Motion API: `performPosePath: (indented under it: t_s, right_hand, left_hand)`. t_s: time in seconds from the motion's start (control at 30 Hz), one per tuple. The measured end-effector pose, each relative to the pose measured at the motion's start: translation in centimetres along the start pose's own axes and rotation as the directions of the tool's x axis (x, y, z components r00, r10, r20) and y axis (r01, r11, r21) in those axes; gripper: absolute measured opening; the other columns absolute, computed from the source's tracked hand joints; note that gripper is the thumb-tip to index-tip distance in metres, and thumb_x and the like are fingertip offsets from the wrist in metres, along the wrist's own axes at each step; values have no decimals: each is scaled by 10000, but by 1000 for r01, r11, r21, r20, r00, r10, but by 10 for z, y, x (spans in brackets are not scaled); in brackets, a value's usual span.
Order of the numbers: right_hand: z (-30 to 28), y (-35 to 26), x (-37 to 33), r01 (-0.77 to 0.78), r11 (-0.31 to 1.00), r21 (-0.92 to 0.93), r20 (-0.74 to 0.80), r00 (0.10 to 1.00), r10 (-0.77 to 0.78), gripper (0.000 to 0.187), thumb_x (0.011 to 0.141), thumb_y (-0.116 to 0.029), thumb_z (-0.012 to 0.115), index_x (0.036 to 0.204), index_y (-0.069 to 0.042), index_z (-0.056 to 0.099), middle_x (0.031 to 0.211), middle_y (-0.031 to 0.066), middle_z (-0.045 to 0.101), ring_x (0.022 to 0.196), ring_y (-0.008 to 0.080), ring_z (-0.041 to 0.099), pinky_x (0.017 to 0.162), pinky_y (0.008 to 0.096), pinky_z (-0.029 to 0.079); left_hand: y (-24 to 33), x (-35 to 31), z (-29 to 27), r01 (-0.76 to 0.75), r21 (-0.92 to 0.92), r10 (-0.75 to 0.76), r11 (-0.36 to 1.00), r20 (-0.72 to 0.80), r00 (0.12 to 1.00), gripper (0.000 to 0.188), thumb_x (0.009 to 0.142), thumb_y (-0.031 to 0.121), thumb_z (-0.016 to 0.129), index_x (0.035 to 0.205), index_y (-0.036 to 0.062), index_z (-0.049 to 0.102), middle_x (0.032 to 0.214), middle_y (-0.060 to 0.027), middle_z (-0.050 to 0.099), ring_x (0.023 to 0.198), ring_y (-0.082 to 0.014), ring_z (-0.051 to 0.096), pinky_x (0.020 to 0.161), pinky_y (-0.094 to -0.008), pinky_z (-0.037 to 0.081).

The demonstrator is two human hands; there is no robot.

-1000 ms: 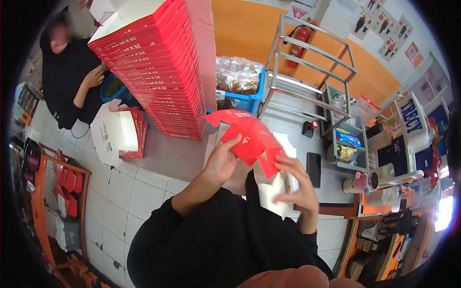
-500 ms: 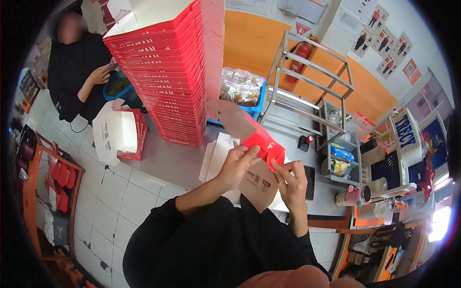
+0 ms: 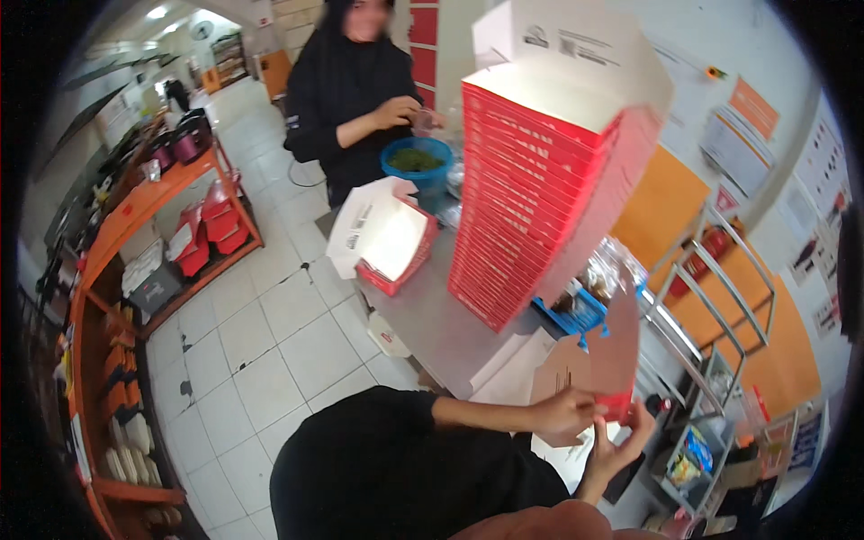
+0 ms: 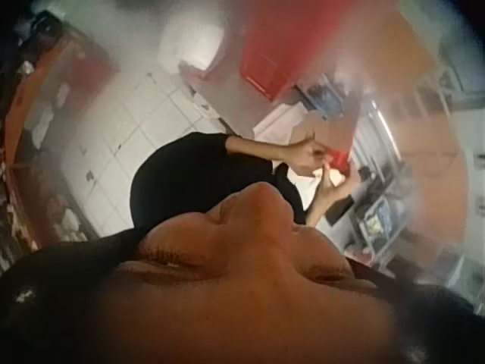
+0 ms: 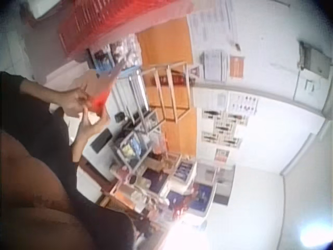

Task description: The person folds and assembles red and white cardboard takeout boxes by hand at a restaurant counter.

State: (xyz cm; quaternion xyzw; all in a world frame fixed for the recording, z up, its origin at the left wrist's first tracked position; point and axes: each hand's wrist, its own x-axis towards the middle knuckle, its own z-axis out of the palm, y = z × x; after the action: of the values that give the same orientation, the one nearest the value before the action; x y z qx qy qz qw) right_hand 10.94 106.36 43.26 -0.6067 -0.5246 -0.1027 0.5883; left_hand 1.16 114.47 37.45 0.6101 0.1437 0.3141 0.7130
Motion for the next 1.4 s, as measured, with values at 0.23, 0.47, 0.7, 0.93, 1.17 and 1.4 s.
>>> performPosePath:
  t_s: [0.23, 0.47, 0.7, 0.93, 1.17, 1.4]
  right_hand:
    - [-3, -2, -14, 257, 963, -87, 38, 966, -254, 266, 729, 58, 726, 977, -34, 699, 814, 88, 586, 728, 223, 557, 679, 329, 465]
    - [1, 1, -17, 102, 983, -152, 130, 988, -82, 153, 740, 29, 735, 885, 4, 694, 756, 105, 641, 687, 226, 607, 667, 313, 488]
    - [-1, 5, -21, -150, 989, -11, 180, 972, 150, 108, 731, 14, 735, 772, 32, 636, 730, 93, 612, 710, 213, 588, 698, 300, 453]
    - [-5, 28, -25, -408, 907, 101, 350, 868, 351, 193, 758, -58, 752, 944, -68, 704, 1295, 116, 463, 1120, 230, 535, 837, 282, 473]
    - [-14, 17, -3, -474, 706, 526, 383, 873, 300, 787, 756, -164, 706, 1389, -48, 252, 1421, 192, 367, 1277, 294, 415, 1043, 420, 355]
    - [-7, 38, -24, -357, 930, 82, 1, 934, 358, 391, 905, -6, 500, 1296, -3, 521, 1209, 181, 575, 1194, 301, 514, 1003, 365, 389]
  left_hand:
    - [-7, -12, 1, -188, 230, 210, 955, -76, 975, 199, 903, 52, 589, 1080, -27, 635, 1010, -129, 681, 933, -193, 646, 829, -319, 501]
    - [-5, -8, -4, -179, 142, 207, 973, -214, 955, 211, 939, 97, 561, 1107, -14, 622, 929, -78, 686, 852, -83, 608, 736, -270, 497]
    - [-18, -6, -8, -92, 67, 100, 993, -122, 988, 170, 949, 81, 526, 1011, -41, 626, 829, -32, 609, 800, -69, 560, 686, -262, 468]
    - [12, -9, 9, -184, -127, 169, 975, -120, 978, 214, 939, 97, 537, 1122, -6, 581, 1011, -55, 591, 931, -84, 547, 784, -270, 467]
    - [-34, -20, -16, -533, 685, 298, 497, 442, 846, 433, 806, 11, 544, 1231, 86, 579, 1338, -113, 507, 1254, -307, 461, 1024, -418, 381]
    - [-26, -22, -19, -349, 608, 240, 713, 257, 936, 515, 861, 190, 596, 1356, 114, 475, 1518, -121, 267, 1415, -316, 218, 1089, -593, 224]
